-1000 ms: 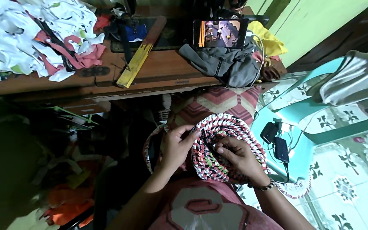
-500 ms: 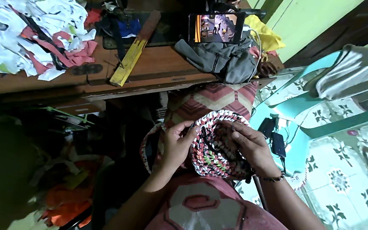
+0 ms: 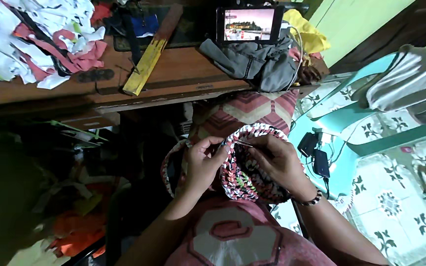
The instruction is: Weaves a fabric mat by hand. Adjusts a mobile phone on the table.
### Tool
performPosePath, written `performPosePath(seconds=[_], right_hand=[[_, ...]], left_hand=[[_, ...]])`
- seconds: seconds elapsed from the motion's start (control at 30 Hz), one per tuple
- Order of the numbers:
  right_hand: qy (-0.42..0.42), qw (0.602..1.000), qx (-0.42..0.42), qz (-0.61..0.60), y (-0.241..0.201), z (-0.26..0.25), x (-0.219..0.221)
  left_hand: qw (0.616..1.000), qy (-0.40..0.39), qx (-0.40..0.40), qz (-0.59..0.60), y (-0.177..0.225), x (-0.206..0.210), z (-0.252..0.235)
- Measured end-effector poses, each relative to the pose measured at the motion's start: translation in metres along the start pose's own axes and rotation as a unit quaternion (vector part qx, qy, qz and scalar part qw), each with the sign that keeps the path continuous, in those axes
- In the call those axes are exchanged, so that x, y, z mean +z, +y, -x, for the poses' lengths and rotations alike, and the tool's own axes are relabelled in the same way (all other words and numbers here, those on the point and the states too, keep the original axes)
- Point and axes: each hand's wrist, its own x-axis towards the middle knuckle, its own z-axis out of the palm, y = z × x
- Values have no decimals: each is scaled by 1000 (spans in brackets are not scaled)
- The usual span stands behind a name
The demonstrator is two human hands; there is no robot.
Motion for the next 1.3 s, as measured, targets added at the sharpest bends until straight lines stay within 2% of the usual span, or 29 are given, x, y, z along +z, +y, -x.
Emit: performPosePath(seconds=[0.53,0.87,1.03,1.3], right_hand=[[-7,972,-141,190,-8,-16,-4],[-58,942,-196,267,-19,-28,-11],[-66,930,-197,304,-30,-32,1],[-21,952,-132,276,-34,-25,22]], left_hand=[[1000,2,-8,9,-1,0,0],[1000,0,1,-5,1,1,0],[999,-9,24,-28,9,7,2],[998,34,43,-43,9,8,5]])
